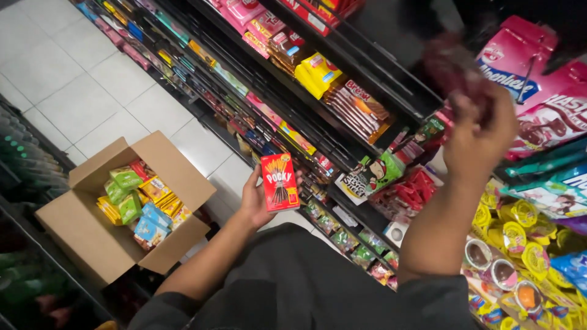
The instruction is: Scanning snack boxes and placing them onto grocery store shelves.
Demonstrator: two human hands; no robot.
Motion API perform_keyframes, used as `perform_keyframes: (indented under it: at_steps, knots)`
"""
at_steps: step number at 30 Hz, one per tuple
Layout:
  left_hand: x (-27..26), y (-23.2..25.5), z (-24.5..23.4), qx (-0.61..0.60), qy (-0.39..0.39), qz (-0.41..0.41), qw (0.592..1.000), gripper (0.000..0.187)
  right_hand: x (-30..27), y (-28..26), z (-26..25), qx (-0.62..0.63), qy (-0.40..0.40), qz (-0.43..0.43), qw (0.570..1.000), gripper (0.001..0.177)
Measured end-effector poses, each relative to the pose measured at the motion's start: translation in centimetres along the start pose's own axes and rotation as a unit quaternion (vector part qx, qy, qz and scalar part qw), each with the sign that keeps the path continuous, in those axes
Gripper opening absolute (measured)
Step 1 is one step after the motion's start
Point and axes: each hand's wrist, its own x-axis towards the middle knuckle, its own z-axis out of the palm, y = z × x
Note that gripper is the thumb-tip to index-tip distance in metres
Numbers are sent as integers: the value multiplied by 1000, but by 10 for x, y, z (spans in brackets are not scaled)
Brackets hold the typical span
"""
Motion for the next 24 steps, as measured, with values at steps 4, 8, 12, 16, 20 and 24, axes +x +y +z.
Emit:
perform_keyframes:
  at_steps: [4,8,12,16,20,24]
  knots:
    - [-4,17,9,5,-31,-30,999,87,-46,-15,-28,381,218,40,897,61]
    - [-14,38,19,33,-49,-91,994,87,-111,-84,-15,254,206,-79,942,66]
    - [-5,51,18,73,-63,-148,984,78,-143,-122,47,266,16,-15,964,46]
    - [9,53,-10,100,-74,-182,975,70,-152,-151,132,7,-176,-21,984,33]
    - [12,70,-6,49,-73,-192,977,65,-183,-170,175,4,-259,-31,965,45]
    - [18,101,-7,-11,-97,-259,961,69,-220,-192,180,80,-273,-10,958,34]
